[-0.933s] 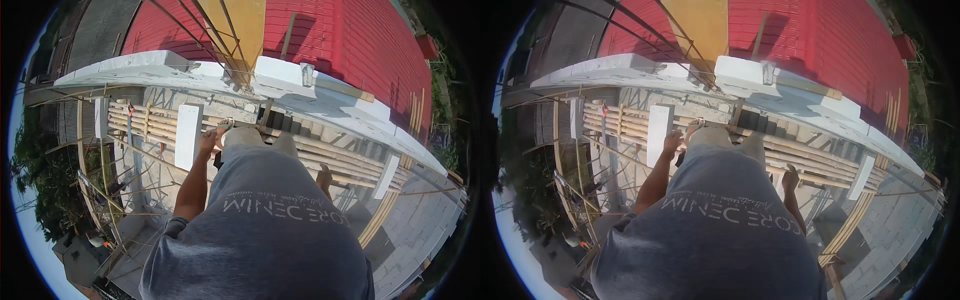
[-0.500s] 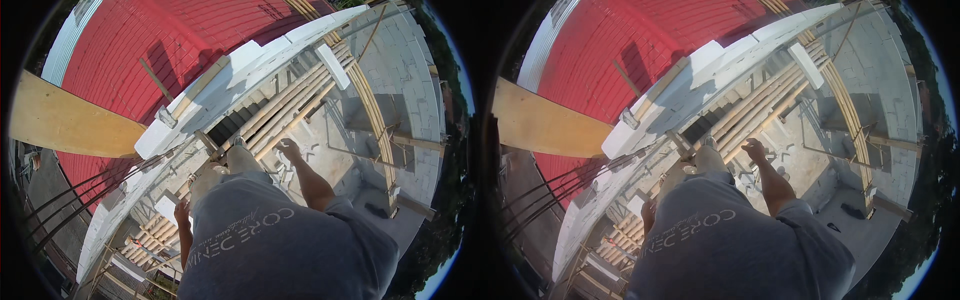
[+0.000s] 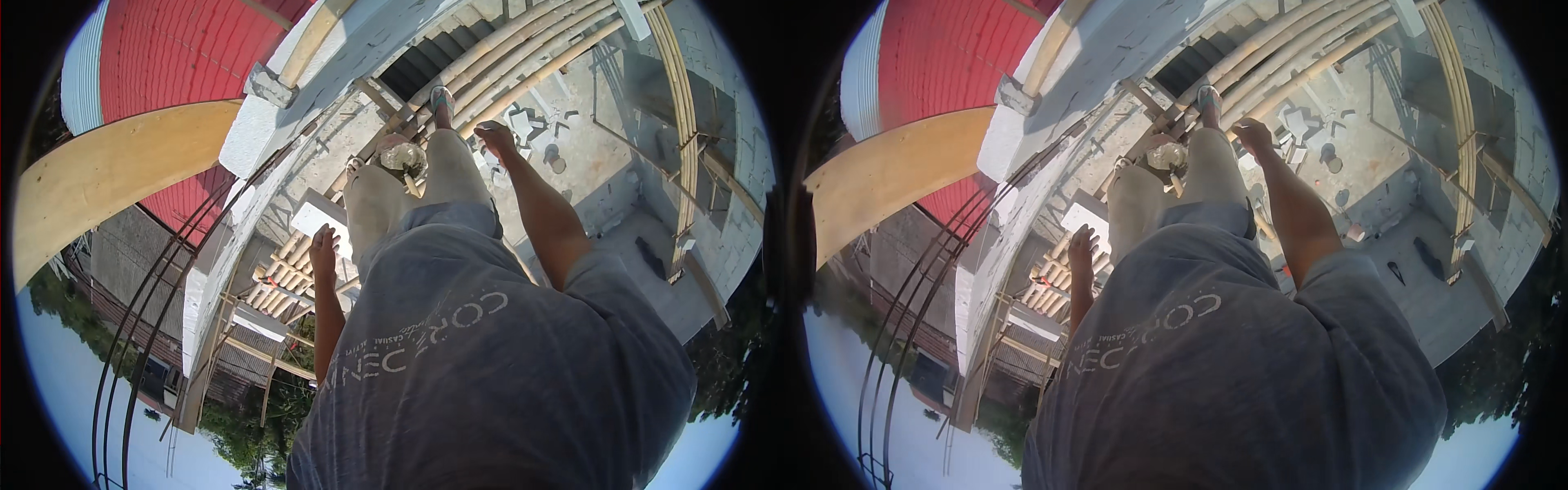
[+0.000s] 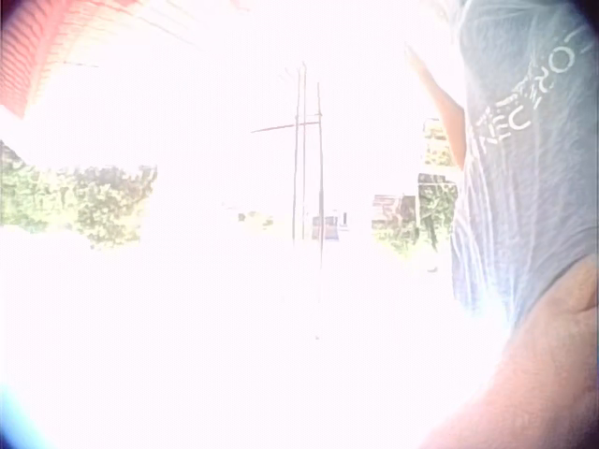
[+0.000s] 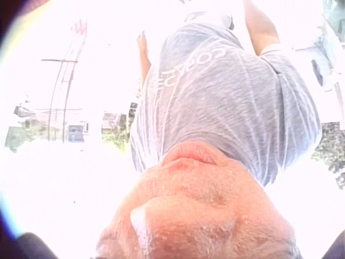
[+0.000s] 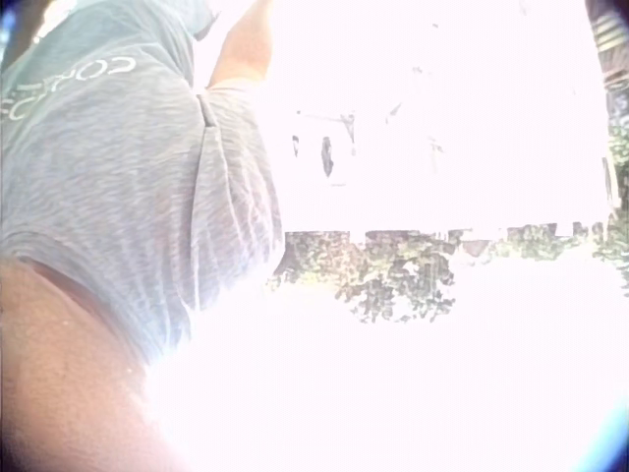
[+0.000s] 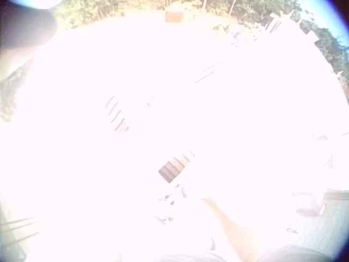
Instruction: The person places lightweight concrete blocks onto a wall structure, adjusts them using a hammer, and applies mortar along the surface using a trowel from a bucket.
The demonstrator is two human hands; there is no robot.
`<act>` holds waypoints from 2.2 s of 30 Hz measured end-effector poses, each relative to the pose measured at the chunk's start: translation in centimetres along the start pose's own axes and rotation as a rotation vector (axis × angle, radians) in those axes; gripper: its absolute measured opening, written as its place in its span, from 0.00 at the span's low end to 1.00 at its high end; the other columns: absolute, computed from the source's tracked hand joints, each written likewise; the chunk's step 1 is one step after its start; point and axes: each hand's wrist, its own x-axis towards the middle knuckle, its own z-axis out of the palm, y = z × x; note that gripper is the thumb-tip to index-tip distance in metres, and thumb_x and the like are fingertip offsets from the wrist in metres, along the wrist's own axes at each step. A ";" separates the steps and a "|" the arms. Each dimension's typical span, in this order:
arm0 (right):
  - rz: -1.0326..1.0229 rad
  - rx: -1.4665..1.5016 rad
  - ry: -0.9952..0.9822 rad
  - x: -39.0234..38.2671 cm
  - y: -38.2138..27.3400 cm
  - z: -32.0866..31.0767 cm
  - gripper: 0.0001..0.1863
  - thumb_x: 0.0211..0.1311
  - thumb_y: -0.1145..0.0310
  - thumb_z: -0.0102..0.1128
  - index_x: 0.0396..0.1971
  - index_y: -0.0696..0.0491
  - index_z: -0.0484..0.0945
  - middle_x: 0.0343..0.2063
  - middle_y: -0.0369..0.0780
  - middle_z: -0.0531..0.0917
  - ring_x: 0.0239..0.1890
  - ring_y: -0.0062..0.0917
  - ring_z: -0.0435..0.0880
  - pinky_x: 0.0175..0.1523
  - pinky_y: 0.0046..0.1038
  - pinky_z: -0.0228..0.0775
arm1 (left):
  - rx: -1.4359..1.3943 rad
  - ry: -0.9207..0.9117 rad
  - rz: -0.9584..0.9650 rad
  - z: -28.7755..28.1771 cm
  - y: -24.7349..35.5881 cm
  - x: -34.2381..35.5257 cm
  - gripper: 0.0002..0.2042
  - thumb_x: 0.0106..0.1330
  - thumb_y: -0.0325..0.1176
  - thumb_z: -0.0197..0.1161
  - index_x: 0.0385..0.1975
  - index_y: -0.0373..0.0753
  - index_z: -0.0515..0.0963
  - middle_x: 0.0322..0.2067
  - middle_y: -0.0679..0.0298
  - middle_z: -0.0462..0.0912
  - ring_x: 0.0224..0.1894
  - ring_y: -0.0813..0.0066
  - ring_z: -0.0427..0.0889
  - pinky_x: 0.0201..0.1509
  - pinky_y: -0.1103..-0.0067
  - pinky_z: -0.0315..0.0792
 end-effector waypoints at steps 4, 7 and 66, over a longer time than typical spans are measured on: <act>-0.104 0.170 -0.066 2.3 -0.6 6.6 0.13 0.61 0.66 0.64 0.43 0.54 0.84 0.34 0.37 0.86 0.33 0.20 0.83 0.38 0.24 0.75 | 0.198 -0.088 0.038 0.8 2.5 0.8 0.24 0.71 0.41 0.57 0.63 0.35 0.69 0.51 0.56 0.81 0.53 0.67 0.80 0.53 0.73 0.72; -0.059 0.255 -0.097 3.2 0.4 12.7 0.14 0.60 0.64 0.65 0.43 0.53 0.84 0.35 0.38 0.87 0.34 0.22 0.84 0.40 0.26 0.76 | 0.349 -0.157 0.002 3.2 3.3 2.2 0.24 0.71 0.42 0.58 0.62 0.35 0.70 0.52 0.56 0.81 0.54 0.69 0.79 0.56 0.75 0.71; -0.081 -0.354 -0.241 -1.3 -4.4 1.2 0.36 0.58 0.50 0.56 0.58 0.64 0.70 0.48 0.57 0.80 0.55 0.47 0.80 0.58 0.42 0.72 | 0.096 -0.478 0.058 31.2 20.1 3.4 0.10 0.69 0.39 0.62 0.28 0.47 0.68 0.16 0.79 0.58 0.12 0.89 0.54 0.14 0.83 0.47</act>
